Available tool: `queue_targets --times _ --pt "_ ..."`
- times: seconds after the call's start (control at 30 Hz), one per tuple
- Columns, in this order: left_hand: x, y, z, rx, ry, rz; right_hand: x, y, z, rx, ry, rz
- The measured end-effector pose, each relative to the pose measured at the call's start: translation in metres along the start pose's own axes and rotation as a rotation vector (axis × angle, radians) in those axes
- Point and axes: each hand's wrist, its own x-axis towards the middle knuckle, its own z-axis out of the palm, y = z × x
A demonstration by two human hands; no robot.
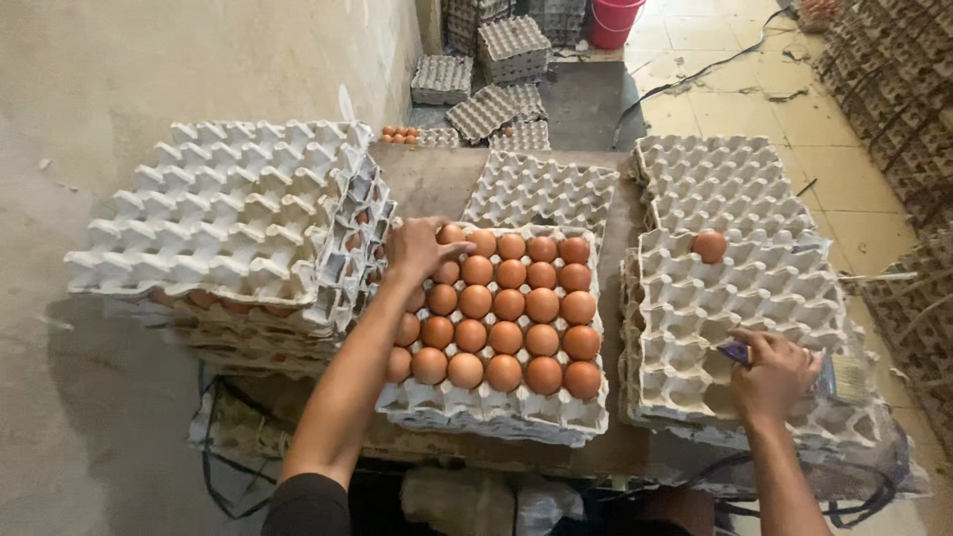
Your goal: The person picks up brown eggs from a tray and paints them with a brush. They place the painted eggs into empty slots in a stack of egg cartons.
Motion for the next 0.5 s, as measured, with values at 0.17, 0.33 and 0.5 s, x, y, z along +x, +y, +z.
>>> queue_targets --times 0.17,0.33,0.5 --pt "0.005 -0.007 0.004 -0.052 -0.043 -0.025 -0.005 0.002 0.006 0.056 -0.054 0.060" --pt "0.006 -0.012 0.006 -0.051 -0.083 -0.027 -0.002 0.003 0.009 -0.004 -0.051 0.032" --pt "-0.008 -0.011 -0.004 -0.217 -0.080 0.034 0.008 0.009 0.005 -0.162 -0.089 -0.007"
